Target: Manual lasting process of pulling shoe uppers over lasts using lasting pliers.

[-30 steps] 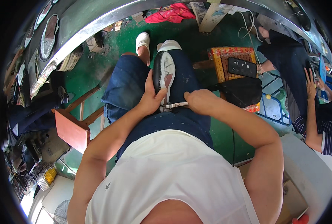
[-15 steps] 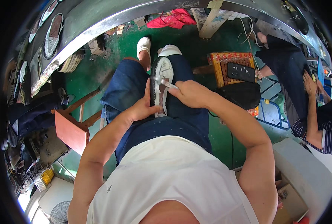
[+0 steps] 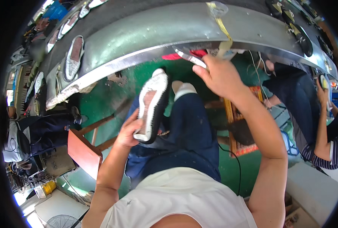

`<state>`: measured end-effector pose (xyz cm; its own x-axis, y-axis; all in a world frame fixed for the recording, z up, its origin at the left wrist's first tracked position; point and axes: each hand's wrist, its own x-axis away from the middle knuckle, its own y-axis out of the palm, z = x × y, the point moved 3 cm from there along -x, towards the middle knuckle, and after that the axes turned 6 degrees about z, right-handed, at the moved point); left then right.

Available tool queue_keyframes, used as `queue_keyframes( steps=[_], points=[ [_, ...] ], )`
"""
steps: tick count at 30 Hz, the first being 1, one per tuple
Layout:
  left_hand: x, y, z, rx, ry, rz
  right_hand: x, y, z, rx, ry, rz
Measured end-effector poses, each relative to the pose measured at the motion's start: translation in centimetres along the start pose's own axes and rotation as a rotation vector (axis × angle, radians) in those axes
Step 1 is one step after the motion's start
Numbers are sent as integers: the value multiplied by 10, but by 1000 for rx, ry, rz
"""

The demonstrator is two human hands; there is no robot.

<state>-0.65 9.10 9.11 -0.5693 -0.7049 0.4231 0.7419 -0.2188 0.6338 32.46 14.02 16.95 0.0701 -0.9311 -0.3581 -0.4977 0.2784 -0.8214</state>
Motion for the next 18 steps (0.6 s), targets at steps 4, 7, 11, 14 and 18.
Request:
queue_keyframes(
  steps=[4,7,11,14,18],
  points=[
    [-38,19,120,-197,276,17,-90,13,38,302,-139,142],
    [-105,36,218,-267,339,144,-115,33,66,363,-200,233],
    [-209,30,342,-688,321,418,-124,35,68,248,-253,343],
    [-267,31,386,-1764,714,729,-128,31,65,215,-211,335],
    [-323,-3,374,-2645,660,754,-130,30,67,193,-228,356]
  ],
)
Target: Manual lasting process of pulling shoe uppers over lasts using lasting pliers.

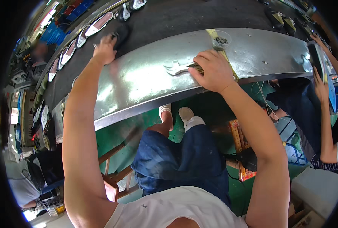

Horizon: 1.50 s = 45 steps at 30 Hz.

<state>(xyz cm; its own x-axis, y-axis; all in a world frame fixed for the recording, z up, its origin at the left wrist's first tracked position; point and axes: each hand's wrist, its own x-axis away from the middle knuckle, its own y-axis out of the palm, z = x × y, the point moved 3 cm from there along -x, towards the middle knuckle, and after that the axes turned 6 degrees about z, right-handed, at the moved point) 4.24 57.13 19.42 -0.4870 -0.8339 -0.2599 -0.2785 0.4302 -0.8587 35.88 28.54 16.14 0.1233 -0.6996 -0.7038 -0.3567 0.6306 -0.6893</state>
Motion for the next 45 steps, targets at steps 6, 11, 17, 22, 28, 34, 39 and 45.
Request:
queue_keyframes(
  steps=[6,11,17,22,28,34,39,45],
  points=[
    [15,19,-64,11,252,217,0,2,2,-6,7,-17],
    [120,61,-216,130,-548,-321,-5,2,-5,-13,-19,-9],
    [192,23,-195,1466,-686,-460,11,0,2,73,29,14],
    [293,-30,-72,2237,-706,-309,16,3,-2,248,65,-21],
    [416,-66,147,2267,-677,-156,33,-25,-31,347,-60,-232],
    [440,-43,205,2249,-499,-307,110,-78,-99,-257,408,-569],
    [436,-38,213,2298,-504,-372,226,-81,-181,-1061,937,-955],
    [434,-37,216,2262,-522,-361,214,-48,-210,-517,536,-592]
  ],
)
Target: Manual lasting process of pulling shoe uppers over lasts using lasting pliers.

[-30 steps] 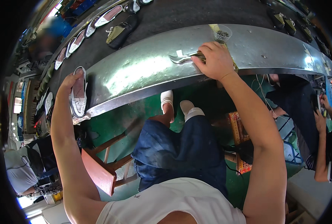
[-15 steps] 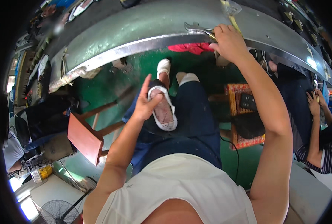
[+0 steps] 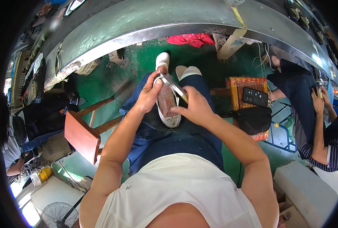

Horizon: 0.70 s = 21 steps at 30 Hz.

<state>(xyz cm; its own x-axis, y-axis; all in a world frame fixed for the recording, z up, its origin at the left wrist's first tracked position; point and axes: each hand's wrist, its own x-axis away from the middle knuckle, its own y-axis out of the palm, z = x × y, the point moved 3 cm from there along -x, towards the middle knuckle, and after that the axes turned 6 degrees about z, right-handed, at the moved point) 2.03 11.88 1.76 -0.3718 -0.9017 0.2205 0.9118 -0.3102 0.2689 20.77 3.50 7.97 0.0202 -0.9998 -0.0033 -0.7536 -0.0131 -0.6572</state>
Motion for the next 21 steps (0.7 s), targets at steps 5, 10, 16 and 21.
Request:
queue_keyframes(
  steps=[5,10,16,21],
  points=[
    [-6,4,1,-58,36,-6,-45,9,22,-131,-165,-27],
    [-4,-4,2,10,31,-84,-62,19,54,-685,106,-150],
    [-10,-3,-2,-77,-19,-34,-59,20,46,-342,46,23],
    [-6,5,-1,-80,-45,-3,-39,-8,14,-46,-81,116]
  ],
)
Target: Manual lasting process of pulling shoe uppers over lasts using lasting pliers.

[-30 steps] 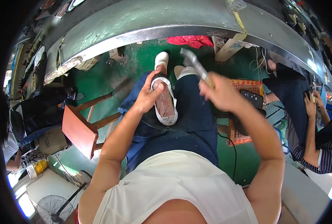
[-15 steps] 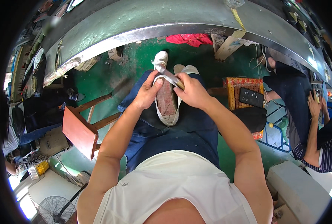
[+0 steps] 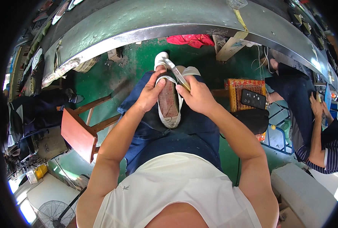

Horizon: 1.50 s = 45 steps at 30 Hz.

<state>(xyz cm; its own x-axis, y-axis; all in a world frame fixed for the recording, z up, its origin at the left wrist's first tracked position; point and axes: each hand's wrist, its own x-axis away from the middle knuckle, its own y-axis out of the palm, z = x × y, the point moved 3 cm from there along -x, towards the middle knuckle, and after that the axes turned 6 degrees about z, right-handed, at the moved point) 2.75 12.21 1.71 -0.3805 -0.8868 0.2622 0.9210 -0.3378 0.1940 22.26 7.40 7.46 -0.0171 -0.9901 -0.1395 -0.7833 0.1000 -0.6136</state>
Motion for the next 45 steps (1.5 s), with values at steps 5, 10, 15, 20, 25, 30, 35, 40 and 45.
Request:
queue_keyframes(
  steps=[5,10,15,20,25,30,35,40,45],
  points=[
    [1,-7,-8,97,-50,-5,55,0,1,-642,620,-574],
    [-1,-3,-3,50,-19,-47,59,30,4,-827,696,-552],
    [1,-7,1,-57,-32,-76,49,21,-3,-805,734,-409],
    [-6,-15,-4,-96,-6,-28,22,2,10,-464,726,-645],
    [-15,-25,-21,-36,91,17,27,29,35,17,121,-282],
    [-13,-23,-17,84,71,5,33,32,41,71,10,-129],
    [14,-4,15,229,-80,49,61,3,12,295,-50,-236],
    [19,-6,8,56,6,90,57,-31,-21,191,32,-500],
    [68,8,78,-246,623,44,91,-62,-3,-197,-44,-560]
  ],
)
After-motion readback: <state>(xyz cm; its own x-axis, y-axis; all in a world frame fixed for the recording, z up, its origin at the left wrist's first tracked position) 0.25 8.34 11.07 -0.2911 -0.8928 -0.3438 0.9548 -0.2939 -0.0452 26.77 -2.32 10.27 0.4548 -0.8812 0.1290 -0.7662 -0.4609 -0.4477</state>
